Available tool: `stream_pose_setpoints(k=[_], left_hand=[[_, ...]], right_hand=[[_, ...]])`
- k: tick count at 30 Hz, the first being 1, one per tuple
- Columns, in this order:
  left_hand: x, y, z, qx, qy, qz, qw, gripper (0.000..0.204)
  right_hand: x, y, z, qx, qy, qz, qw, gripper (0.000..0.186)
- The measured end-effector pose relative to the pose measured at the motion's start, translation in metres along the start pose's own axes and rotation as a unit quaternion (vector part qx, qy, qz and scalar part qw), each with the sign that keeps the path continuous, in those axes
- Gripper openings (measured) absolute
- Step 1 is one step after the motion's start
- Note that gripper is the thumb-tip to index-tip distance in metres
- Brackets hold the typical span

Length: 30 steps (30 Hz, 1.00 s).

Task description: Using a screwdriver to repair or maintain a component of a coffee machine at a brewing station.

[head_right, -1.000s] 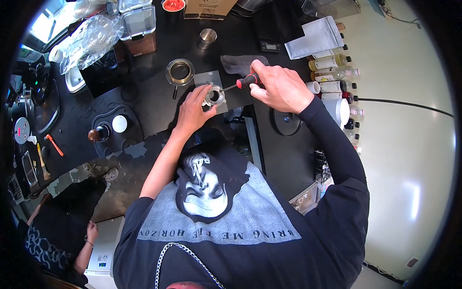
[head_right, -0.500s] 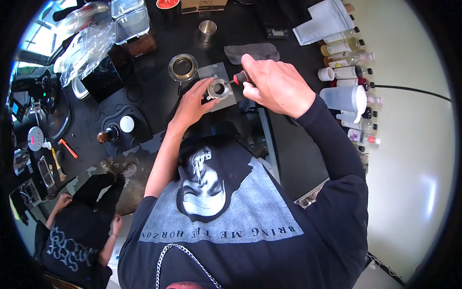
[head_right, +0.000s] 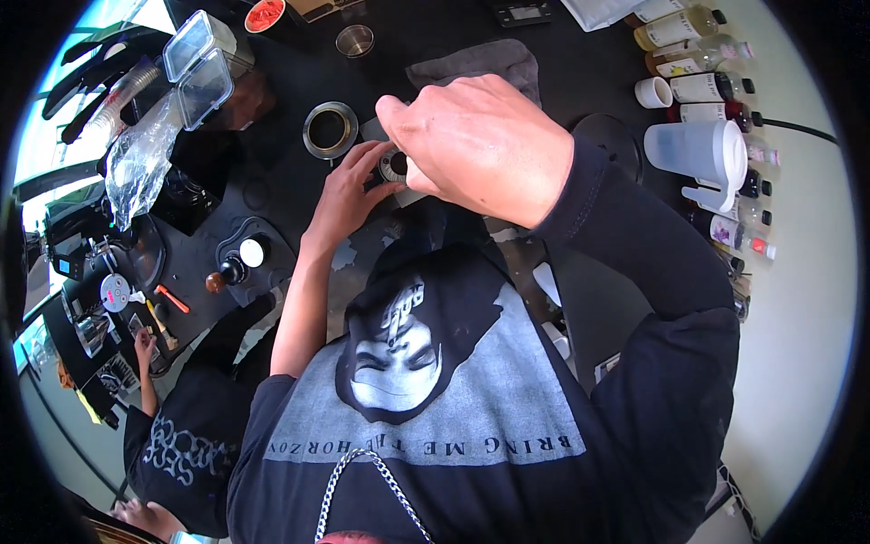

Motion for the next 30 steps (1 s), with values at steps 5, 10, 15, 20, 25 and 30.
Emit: stream_pose_setpoints(k=[5, 10, 15, 20, 25, 30], left_hand=[[0.003, -0.005, 0.001, 0.016, 0.007, 0.013, 1.000, 0.059], [0.015, -0.009, 0.020, 0.019, 0.040, 0.006, 0.999, 0.062], [0.022, -0.019, 0.013, 0.045, 0.054, -0.016, 0.997, 0.064], [0.026, -0.017, -0.007, 0.026, 0.082, -0.051, 0.995, 0.064], [0.015, -0.018, -0.013, 0.009, 0.093, -0.045, 0.995, 0.069], [0.046, 0.005, 0.000, -0.014, 0.162, -0.048, 0.985, 0.085]], right_hand=[[-0.003, 0.010, -0.003, -0.024, 0.015, -0.051, 0.998, 0.027], [-0.005, -0.010, 0.003, 0.066, 0.030, -0.051, 0.996, 0.031], [-0.011, -0.026, -0.004, 0.128, 0.001, -0.122, 0.984, 0.038], [-0.004, -0.017, -0.007, 0.095, -0.017, -0.149, 0.984, 0.045], [-0.007, 0.020, -0.005, 0.082, -0.032, -0.173, 0.981, 0.048], [0.013, 0.017, 0.005, 0.042, -0.014, -0.164, 0.985, 0.033]])
Point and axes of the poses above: each hand's wrist, its own x-axis away from the middle knuckle, its own z-axis out of the back of the hand, y = z × x, the point moved 8 cm from there along -x, towards the middle knuckle, and after that the axes turned 5 degrees about -z, right-handed, at the moved point
